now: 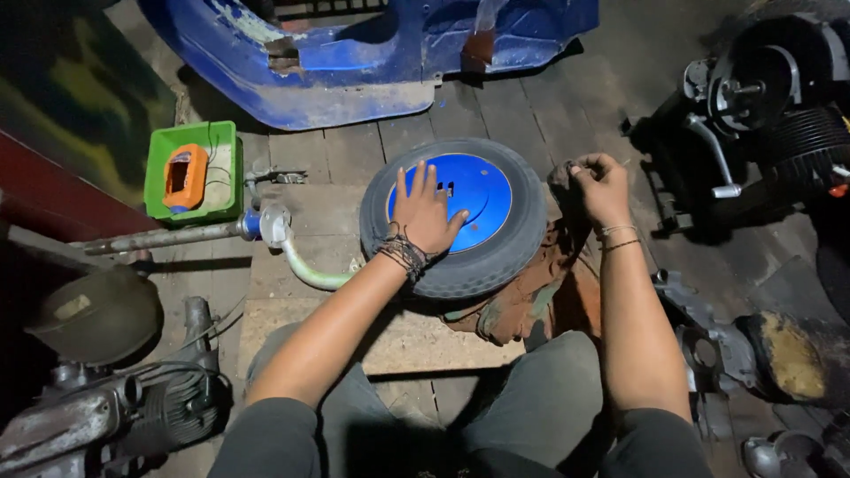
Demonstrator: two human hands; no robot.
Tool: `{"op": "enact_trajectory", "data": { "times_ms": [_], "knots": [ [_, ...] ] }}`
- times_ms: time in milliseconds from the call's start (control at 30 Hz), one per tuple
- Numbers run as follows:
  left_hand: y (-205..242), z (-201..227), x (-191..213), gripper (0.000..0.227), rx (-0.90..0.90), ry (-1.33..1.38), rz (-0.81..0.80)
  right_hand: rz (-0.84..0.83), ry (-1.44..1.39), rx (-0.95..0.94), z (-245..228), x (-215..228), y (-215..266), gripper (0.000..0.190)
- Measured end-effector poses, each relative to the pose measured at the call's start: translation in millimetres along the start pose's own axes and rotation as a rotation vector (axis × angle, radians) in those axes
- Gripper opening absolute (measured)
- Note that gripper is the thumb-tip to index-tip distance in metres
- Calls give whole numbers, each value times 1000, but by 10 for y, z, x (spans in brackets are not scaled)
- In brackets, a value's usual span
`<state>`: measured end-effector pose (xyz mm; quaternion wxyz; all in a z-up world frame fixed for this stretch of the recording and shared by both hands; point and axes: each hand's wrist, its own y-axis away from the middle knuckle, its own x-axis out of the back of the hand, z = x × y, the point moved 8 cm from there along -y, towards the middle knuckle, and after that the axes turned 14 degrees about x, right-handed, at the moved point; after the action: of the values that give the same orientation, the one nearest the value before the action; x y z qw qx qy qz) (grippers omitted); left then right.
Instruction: The person wipes the surface of a blue-rimmed tire with a cloth, then moves to a nearby pipe and wipes it with the same cloth. The actions are repetitive and focused on cleaning the surfaces.
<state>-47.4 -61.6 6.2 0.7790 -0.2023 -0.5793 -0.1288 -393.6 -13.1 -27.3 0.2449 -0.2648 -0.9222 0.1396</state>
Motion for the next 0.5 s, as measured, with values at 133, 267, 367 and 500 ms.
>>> {"op": "enact_trajectory", "data": {
  "times_ms": [133, 267, 367, 500],
  "knots": [
    [-29, -45, -61, 66, -20, -12, 67, -9, 6, -22, 20, 6, 19, 18],
    [-88, -54, -144, 71, 5, -43, 73, 3, -2, -17, 29, 20, 13, 17],
    [-146, -95, -253, 76, 48, -86, 64, -2, 5, -4, 133, -2, -8, 17],
    [-178, -50, -73, 66, 78, -34, 89, -11, 13, -3, 18, -42, 8, 16]
  ]
}}
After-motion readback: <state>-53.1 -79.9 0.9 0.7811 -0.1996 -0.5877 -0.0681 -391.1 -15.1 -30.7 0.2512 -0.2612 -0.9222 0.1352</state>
